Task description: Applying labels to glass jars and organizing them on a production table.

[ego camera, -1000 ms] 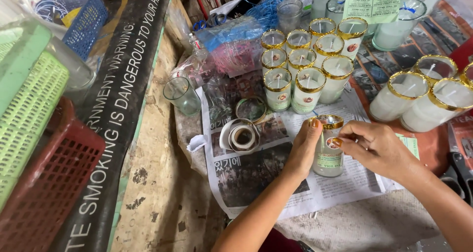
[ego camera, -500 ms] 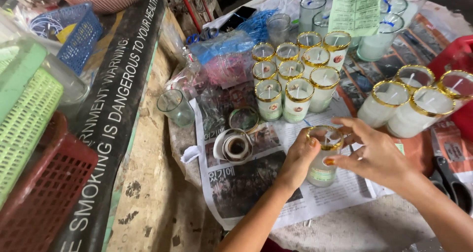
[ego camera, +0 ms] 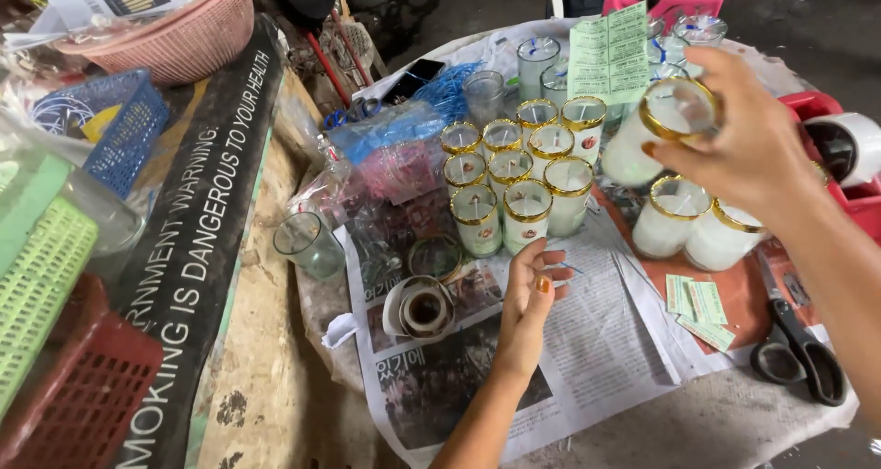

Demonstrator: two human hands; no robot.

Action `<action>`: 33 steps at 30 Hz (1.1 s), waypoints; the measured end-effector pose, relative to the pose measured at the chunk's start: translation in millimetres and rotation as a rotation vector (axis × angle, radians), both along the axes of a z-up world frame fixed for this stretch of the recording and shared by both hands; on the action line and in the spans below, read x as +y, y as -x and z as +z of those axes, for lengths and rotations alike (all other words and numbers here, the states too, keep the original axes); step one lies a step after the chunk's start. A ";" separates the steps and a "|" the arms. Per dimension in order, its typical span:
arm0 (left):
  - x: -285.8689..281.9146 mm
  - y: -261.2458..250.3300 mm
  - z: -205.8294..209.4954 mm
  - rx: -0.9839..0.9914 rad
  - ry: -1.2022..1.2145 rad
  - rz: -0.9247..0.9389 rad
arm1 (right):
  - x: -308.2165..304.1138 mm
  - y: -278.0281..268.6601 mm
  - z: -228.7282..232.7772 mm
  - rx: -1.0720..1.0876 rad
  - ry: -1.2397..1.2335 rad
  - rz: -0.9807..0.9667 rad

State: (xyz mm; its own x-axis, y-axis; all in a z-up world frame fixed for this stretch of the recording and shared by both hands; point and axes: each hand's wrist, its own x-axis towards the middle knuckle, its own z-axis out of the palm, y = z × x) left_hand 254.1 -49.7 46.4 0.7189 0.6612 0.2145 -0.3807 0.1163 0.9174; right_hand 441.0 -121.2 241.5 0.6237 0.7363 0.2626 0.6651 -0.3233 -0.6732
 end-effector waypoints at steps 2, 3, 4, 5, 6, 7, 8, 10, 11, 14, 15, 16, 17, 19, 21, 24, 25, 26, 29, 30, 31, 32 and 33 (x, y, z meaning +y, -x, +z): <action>1.3 -0.4 0.6 0.013 -0.006 0.008 | 22.1 -17.5 -4.7 -0.021 0.032 -0.020; 2.2 -0.7 -0.4 0.024 -0.029 0.023 | 32.2 -23.3 -10.0 0.061 0.110 -0.029; 2.5 -0.7 -1.8 0.036 -0.050 0.038 | 42.0 -28.9 -15.7 0.145 0.190 -0.038; 3.1 -0.4 -0.4 0.037 -0.054 0.035 | 51.5 -38.5 -27.1 0.146 0.186 -0.040; 3.7 0.0 0.8 0.053 -0.032 0.052 | 61.4 -48.2 -38.9 0.231 0.241 -0.037; 4.5 0.3 2.0 0.070 -0.011 0.070 | 71.5 -58.0 -50.7 0.316 0.295 -0.034; 5.0 1.1 1.9 0.071 -0.013 0.068 | 74.9 -56.7 -53.3 0.317 0.292 -0.036; 5.7 2.4 1.4 0.120 -0.025 0.082 | 81.6 -54.5 -59.1 0.295 0.360 -0.016; 6.3 2.4 1.9 0.122 -0.025 0.079 | 85.7 -53.3 -62.8 0.297 0.359 -0.017; 5.8 -0.9 -1.1 0.142 -0.001 0.061 | 91.0 -56.3 -72.0 0.391 0.323 -0.020; 6.0 -2.0 -4.5 0.130 -0.003 0.073 | 91.6 -59.6 -74.0 0.378 0.339 0.023; 7.5 -3.7 -7.3 0.117 -0.008 0.083 | 92.4 -63.5 -75.3 0.366 0.352 0.064; 7.8 -4.3 -4.6 0.115 -0.009 0.069 | 78.6 -51.5 -50.1 0.366 0.349 0.050; 6.8 -1.0 -1.5 0.142 0.003 0.084 | 54.0 -22.9 -3.2 0.265 0.513 0.019; 7.2 -1.4 -2.2 0.129 0.007 0.078 | 36.3 -46.8 -9.0 0.069 0.726 0.101; 7.8 -2.0 -1.0 0.134 0.010 0.070 | 20.4 -85.0 -46.3 -0.294 0.996 0.255; 6.9 -2.2 -0.9 0.149 0.005 0.060 | 15.0 -97.9 -64.3 -0.457 1.050 0.319; 6.1 -2.6 -1.5 0.154 0.013 0.064 | 10.6 -90.3 -61.5 -0.454 1.055 0.328; 7.1 -5.1 -4.2 0.167 0.022 0.069 | 0.9 -75.6 -58.0 -0.483 0.952 0.278; 7.4 -5.1 -8.1 0.156 -0.002 0.070 | -1.1 -75.3 -64.4 -0.563 0.858 0.328; 7.9 -5.7 -12.5 0.145 -0.027 0.071 | -3.1 -75.6 -71.1 -0.639 0.761 0.376; 10.8 -7.5 -23.7 0.159 -0.019 0.071 | -4.4 -60.9 -68.9 -0.625 0.765 0.385; 13.5 -9.6 -35.2 0.048 -0.040 0.078 | -5.8 -46.9 -66.3 -0.647 0.710 0.440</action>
